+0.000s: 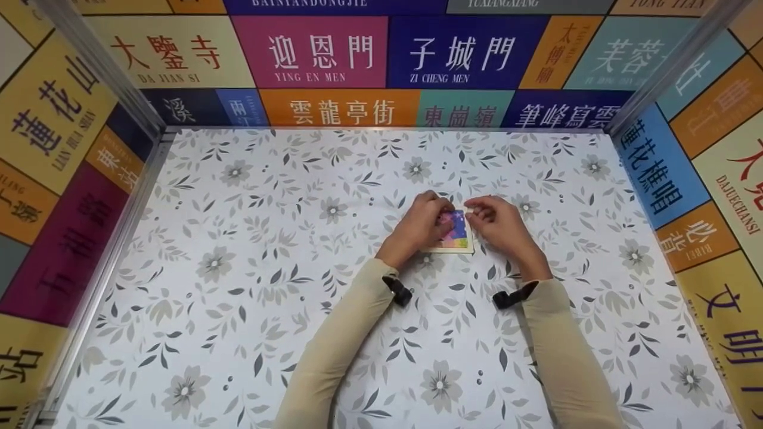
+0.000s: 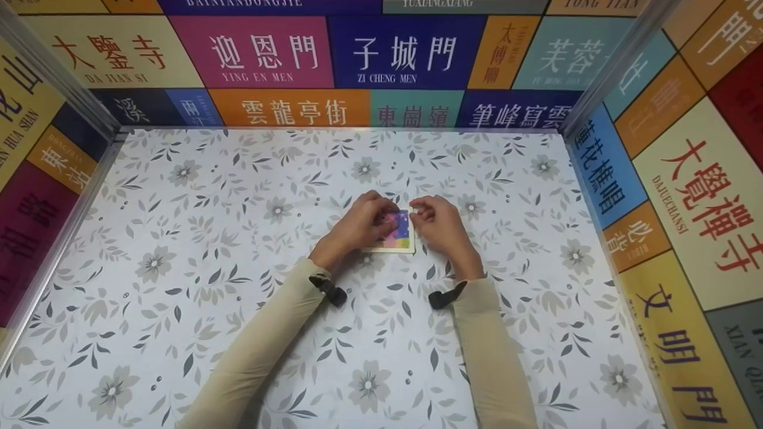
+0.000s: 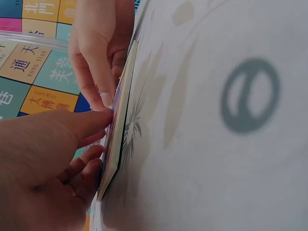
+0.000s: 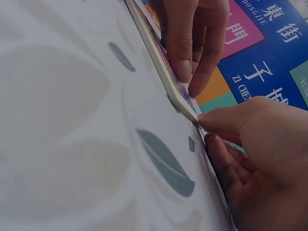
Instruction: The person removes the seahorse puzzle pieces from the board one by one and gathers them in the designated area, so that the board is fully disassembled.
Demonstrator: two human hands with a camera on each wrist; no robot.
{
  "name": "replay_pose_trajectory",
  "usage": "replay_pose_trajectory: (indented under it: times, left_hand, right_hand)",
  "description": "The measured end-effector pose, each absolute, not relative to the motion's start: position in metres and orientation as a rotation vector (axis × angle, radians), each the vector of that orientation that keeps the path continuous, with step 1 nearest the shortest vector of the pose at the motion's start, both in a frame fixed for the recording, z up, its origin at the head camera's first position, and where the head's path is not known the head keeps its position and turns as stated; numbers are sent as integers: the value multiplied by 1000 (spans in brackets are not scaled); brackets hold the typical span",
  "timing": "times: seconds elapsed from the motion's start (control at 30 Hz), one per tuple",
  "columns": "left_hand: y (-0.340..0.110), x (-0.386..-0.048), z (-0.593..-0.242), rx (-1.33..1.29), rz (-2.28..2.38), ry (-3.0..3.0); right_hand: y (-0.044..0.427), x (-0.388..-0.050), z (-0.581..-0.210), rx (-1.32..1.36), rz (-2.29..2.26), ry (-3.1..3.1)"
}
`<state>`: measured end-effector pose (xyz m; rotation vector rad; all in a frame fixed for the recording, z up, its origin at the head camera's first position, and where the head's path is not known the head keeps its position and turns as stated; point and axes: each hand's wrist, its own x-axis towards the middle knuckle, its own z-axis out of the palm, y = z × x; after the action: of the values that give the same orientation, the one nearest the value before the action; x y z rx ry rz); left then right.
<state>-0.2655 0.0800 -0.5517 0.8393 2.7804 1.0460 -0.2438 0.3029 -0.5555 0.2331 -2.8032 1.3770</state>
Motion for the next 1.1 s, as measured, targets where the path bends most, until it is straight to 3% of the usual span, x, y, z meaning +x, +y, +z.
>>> replay_pose_trajectory:
  times: [0.73,1.1]
  left_hand:
    - [79,-258,-536,852,634,2937]
    - [75,-259,-531,989,532,2881]
  right_hand:
    - [304,-243,-558,257,1385,-2813]
    - [304,-243,-556,251,1387,-2836]
